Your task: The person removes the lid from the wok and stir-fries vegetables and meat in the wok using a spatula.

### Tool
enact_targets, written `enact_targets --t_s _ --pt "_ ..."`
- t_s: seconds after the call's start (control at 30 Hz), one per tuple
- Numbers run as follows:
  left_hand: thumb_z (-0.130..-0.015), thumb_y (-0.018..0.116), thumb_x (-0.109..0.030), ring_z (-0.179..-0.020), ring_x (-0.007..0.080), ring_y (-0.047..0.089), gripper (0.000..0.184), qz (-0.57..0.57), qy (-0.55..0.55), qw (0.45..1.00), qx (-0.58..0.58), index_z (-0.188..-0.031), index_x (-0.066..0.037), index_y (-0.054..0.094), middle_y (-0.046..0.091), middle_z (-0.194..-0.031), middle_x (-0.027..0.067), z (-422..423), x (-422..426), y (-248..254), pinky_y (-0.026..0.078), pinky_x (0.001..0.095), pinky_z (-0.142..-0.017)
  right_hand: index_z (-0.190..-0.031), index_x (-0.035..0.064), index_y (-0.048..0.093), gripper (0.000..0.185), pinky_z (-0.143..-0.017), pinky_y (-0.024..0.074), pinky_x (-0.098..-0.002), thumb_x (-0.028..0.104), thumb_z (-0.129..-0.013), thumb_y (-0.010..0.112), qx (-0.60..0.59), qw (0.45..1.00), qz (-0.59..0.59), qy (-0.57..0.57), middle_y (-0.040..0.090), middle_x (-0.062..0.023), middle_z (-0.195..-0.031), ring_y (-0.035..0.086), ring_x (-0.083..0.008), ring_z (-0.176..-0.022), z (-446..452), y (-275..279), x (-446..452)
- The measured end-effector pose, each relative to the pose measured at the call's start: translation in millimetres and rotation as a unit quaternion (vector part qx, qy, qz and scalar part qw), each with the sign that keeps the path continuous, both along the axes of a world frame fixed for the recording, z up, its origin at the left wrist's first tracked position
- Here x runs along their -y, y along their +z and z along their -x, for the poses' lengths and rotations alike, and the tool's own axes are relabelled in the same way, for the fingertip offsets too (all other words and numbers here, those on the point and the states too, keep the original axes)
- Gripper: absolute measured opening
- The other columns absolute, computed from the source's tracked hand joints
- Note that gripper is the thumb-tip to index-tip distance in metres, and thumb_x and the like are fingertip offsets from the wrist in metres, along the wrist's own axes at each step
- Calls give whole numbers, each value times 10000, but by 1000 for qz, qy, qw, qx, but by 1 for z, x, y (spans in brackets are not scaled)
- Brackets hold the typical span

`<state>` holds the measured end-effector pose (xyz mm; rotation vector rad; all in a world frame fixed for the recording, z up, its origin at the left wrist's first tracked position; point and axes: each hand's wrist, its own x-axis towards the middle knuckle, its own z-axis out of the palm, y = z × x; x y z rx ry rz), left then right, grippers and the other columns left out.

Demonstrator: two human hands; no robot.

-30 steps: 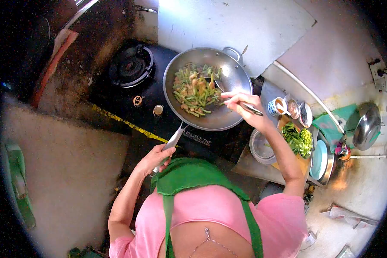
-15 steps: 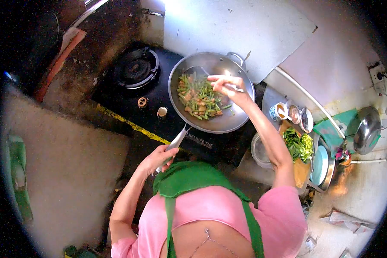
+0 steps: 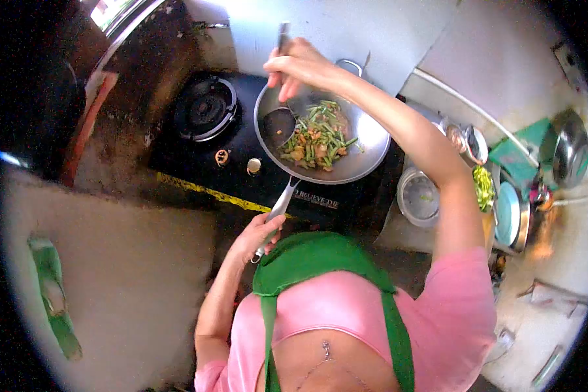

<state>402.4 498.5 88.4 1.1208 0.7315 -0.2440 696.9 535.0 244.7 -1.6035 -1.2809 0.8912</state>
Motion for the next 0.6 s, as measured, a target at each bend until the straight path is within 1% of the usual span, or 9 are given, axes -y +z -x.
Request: enact_targets --t_s 0.03,0.1,0.2,0.23,0.3,0.37,0.43,0.47,0.6 --pt "-881 563 -359 -400 62 375 301 -4 8 1000 -1 -819 -83 461 442 -570 -13 1 2 1 286 212 -344 -753 -68 582 277 -438 529 -283 201 -798 532 -13 999 32 1 636 -165 -708 643 -237 -504 3 -7 -11" --pt "-881 560 -363 -397 59 372 300 -3 2 1000 -7 -819 -85 465 440 -566 -19 1 4 2 286 213 -344 -750 -93 571 265 -447 546 -332 160 -757 495 93 993 67 24 635 -195 -683 644 -273 -498 12 -22 -14" --pt "-888 551 -345 -387 68 371 283 -26 9 999 -26 -816 -85 464 436 -554 -17 0 4 9 284 221 -344 -710 -41 574 218 -525 545 -337 155 -754 489 284 953 94 54 619 -207 -644 647 -257 -502 32 -18 -1" --pt "-888 551 -345 -387 68 371 283 -26 8 999 -27 -816 -85 464 436 -554 -17 0 3 9 284 221 -344 -710 -41 574 218 -525 545 -337 155 -754 489 283 953 95 54 619 -207 -644 647 -257 -502 39 -10 5" --pt "-889 550 -343 -386 72 373 282 -17 9 1000 -16 -811 -87 460 437 -551 -14 0 4 8 281 223 -344 -642 -25 511 213 -469 505 -297 158 -751 532 243 964 66 84 592 -105 -572 640 -226 -498 46 3 16" --pt "-889 549 -344 -386 74 374 284 -20 11 1000 -21 -808 -88 457 437 -550 -12 1 6 9 281 224 -345 -669 -19 518 218 -515 519 -310 176 -765 543 139 982 40 118 597 -108 -575 618 -210 -468 54 6 33" --pt "-889 549 -344 -386 75 376 286 -25 11 999 -19 -805 -88 455 437 -550 -10 -2 6 7 280 225 -345 -658 -24 525 216 -555 524 -354 168 -756 540 239 963 47 119 613 -159 -611 624 -255 -504 58 -13 48" --pt "-889 550 -346 -384 77 376 288 -19 10 1000 -13 -805 -88 452 437 -549 -8 0 5 4 278 225 -344 -679 -20 542 201 -576 500 -409 168 -747 535 334 937 -33 98 596 -197 -623 613 -316 -561 53 -35 56" --pt "-890 553 -347 -377 78 373 292 14 5 1000 -5 -807 -88 447 435 -545 -7 1 2 3 277 223 -342 -639 25 541 104 -584 474 -460 111 -696 532 336 931 -71 125 571 -174 -605 588 -368 -617 39 -33 108"
